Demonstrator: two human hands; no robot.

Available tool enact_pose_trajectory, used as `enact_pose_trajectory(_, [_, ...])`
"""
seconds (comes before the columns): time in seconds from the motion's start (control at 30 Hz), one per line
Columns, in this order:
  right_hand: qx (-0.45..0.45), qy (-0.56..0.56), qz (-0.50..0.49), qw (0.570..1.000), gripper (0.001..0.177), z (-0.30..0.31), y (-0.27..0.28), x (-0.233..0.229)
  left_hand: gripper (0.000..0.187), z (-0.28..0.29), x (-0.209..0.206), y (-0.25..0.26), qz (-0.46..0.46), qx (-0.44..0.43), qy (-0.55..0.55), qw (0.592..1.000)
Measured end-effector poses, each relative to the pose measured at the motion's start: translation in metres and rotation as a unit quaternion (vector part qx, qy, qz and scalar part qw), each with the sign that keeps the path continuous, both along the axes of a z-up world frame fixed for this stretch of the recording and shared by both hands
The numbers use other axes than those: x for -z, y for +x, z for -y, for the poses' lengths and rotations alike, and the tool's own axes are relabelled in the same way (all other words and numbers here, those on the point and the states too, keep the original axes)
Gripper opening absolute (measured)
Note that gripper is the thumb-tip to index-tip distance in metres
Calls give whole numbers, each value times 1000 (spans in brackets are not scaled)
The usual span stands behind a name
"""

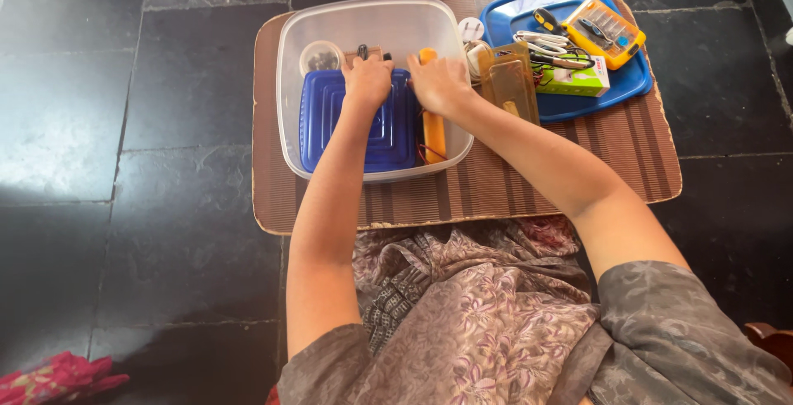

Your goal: The person opens a plastic container and removes various items including a multimeter, wires, and small tools, placing them onto a blue tray. They then handle the multimeter and its probes, adjusting the dial and connecting the leads.

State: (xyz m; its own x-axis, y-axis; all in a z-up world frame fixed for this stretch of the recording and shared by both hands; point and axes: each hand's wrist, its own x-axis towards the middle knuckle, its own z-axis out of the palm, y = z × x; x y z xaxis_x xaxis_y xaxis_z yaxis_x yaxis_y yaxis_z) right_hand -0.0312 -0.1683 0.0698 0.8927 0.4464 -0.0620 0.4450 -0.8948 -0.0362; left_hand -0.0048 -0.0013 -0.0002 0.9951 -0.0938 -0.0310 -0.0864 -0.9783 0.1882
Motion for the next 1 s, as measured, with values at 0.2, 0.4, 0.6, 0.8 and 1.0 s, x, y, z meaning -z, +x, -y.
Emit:
enact_pose_trajectory(0.2, [49,96,-44,993,25,4,26,20,30,-2,-1,-2,-11,-1,-12,1000])
enact_pose_trajectory(0.4, [35,170,15,985,24,10,6,-5,32,0,-8,-5,-5,2,-15,1000])
enact_pose_trajectory(0.6, [-17,292,182,939,34,59,7,-73,33,-1,-8,-4,-21,4,-2,1000])
enact_pose_trajectory(0.8, [-1,370,274,888,12,175,14,-115,35,1,-5,-5,-6,6,7,1000])
enact_pose_trajectory(1.0, [40,399,302,865,12,241,-2,-92,35,4,-8,-7,-20,1,18,1000])
